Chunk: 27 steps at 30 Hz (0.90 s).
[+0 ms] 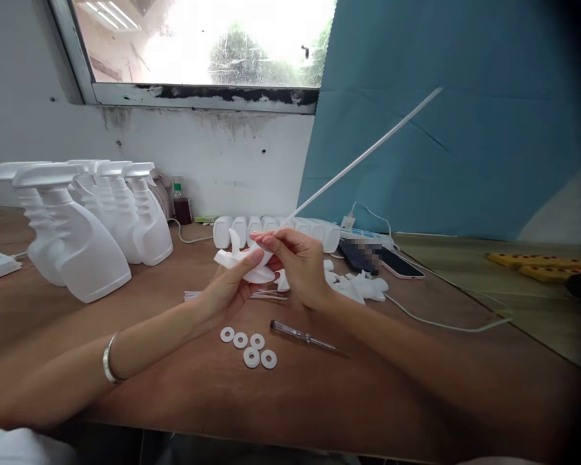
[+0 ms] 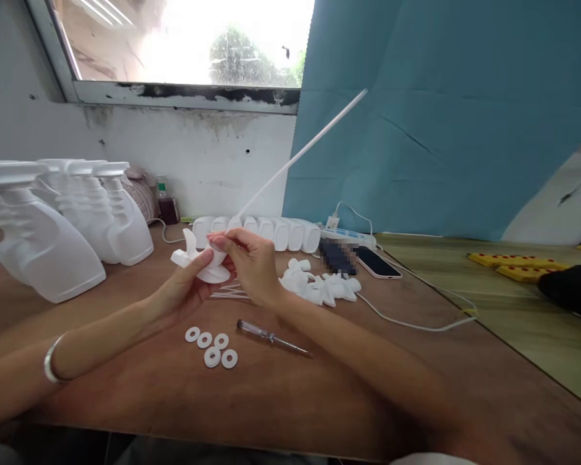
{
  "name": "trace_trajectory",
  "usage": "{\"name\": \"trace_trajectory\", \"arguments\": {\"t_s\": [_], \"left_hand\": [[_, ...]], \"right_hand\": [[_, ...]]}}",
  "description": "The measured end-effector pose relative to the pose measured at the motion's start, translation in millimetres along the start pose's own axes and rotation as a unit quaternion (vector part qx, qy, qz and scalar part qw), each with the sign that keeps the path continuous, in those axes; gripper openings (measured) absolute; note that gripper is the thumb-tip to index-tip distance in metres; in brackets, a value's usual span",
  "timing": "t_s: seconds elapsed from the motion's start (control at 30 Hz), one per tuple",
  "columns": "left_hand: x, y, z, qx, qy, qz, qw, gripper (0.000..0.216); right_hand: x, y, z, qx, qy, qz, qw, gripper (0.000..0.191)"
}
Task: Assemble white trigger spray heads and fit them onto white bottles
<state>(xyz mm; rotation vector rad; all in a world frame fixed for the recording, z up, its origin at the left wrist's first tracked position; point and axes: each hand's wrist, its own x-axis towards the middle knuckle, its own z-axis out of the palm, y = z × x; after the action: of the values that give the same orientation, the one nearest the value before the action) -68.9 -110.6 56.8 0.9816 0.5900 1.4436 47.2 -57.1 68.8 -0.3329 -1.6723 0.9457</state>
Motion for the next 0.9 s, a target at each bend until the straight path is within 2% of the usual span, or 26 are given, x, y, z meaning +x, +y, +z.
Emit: {"name": "trace_trajectory", "arguments": {"t_s": [0.1, 0.23, 0.3, 0.37, 0.4, 0.43, 0.5, 0.53, 0.57, 0.6, 0.7, 0.8, 0.9], "left_hand": [[-12, -10, -14, -0.064, 0.039, -0.023, 0.997, 0.026], [-15, -20, -41, -0.080, 0.138, -0.101, 0.982, 0.019], [-12, -21, -53, -0.067, 0.138, -0.104, 0.983, 0.016], [-8, -21, -63, -0.048, 0.104, -0.101, 0.988, 0.016], [-7, -21, -66, -0.038, 0.084, -0.106, 0.990, 0.019], [-7, -21, -68, -0.027, 0.063, -0.116, 0.991, 0.023], [-8, -23, -71, 0.005, 0.013, -0.143, 0.990, 0.032], [-9, -25, -72, 0.023, -0.017, -0.158, 0.987, 0.036], [-10, -26, -72, 0.040, -0.042, -0.170, 0.984, 0.040], [-11, -27, -72, 0.053, -0.063, -0.180, 0.980, 0.043], [-13, -30, -70, 0.065, -0.084, -0.202, 0.974, 0.046], [-13, -30, -67, 0.053, -0.058, -0.218, 0.973, 0.038], [-12, -30, -65, 0.023, -0.023, -0.226, 0.974, 0.029]], "right_hand": [[1, 1, 19, 0.005, 0.000, 0.016, 1.000, 0.028], [18, -6, 34, 0.047, -0.016, -0.010, 0.999, 0.033], [29, -7, 30, 0.011, -0.049, -0.026, 0.998, 0.036], [38, -4, 20, -0.096, -0.091, -0.036, 0.991, 0.039], [41, 0, 13, -0.182, -0.114, -0.039, 0.976, 0.040], [42, 5, 6, -0.290, -0.145, -0.035, 0.945, 0.039], [41, 18, -6, -0.496, -0.227, -0.012, 0.838, 0.036], [39, 25, -10, -0.564, -0.271, 0.002, 0.780, 0.033], [35, 31, -12, -0.599, -0.306, 0.012, 0.740, 0.030], [31, 38, -13, -0.615, -0.336, 0.020, 0.713, 0.027], [19, 50, -12, -0.613, -0.397, 0.032, 0.682, 0.018], [17, 52, -15, -0.611, -0.431, 0.045, 0.662, 0.018], [24, 50, -23, -0.608, -0.443, 0.061, 0.656, 0.023]]}}
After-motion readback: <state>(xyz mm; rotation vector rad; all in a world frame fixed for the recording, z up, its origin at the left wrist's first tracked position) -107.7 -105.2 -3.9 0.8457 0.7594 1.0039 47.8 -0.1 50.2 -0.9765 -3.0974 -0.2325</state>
